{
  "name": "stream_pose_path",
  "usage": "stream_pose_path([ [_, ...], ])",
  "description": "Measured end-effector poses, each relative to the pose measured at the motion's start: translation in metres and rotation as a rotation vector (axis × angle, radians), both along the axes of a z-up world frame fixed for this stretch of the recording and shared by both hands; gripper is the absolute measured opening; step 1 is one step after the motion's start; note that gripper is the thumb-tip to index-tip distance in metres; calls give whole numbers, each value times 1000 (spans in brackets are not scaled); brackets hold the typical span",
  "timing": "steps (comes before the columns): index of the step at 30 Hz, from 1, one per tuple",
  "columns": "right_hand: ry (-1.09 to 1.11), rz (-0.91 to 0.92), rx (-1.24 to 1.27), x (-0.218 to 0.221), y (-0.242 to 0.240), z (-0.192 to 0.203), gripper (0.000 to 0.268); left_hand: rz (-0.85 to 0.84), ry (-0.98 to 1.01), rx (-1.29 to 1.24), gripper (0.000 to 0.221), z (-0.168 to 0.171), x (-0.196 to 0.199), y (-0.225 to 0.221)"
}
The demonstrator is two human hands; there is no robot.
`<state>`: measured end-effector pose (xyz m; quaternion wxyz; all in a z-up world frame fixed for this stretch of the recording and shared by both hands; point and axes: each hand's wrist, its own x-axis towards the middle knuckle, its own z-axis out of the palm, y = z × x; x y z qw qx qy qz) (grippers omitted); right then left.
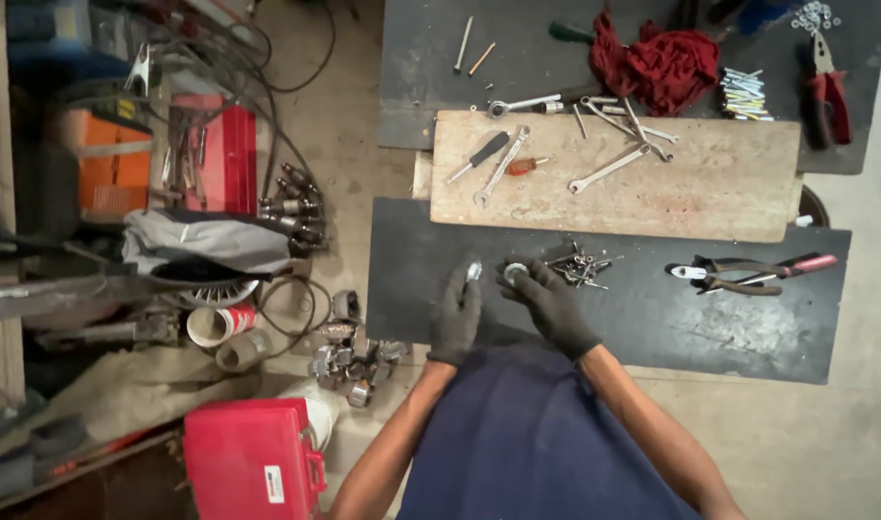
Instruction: Sorting screws and bolts on a repair bench and inspecting small components
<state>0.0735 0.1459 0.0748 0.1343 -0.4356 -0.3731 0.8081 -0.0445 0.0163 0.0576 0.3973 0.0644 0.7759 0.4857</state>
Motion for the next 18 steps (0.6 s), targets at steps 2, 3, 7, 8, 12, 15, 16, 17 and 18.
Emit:
stream_pose_path([
  [2, 249, 384, 944, 2, -4, 7, 49, -420, 602, 48, 47, -30, 8, -12],
  [3, 239, 378, 940, -7, -9, -2, 49, -430, 594, 49, 47, -31, 9, -11],
  [7, 77, -107, -473, -37, -19, 5, 55, -486, 891, 32, 32, -27, 5, 0],
  [8, -20, -102, -519, -44, -18, 17, 66, -502, 1028, 29, 32, -24, 1, 7],
  [12, 11, 7, -613, -28, -30, -43, 54, -563, 1288, 33, 45, -10, -16, 13],
  [15, 99, 99, -652, -33, -37, -46, 61, -798, 1000, -41, 46, -60, -33, -10],
  [16, 95, 90, -667, -34, -38, -42, 61, -952, 771, -107, 50, -76, -37, -16],
  [17, 93, 82, -677, -37, -35, -39, 63, -1092, 538, -172, 57, -93, -43, -19],
  [18, 95, 79, -674, -36, -37, -32, 63, -1095, 541, -169, 57, -71, -45, -12],
])
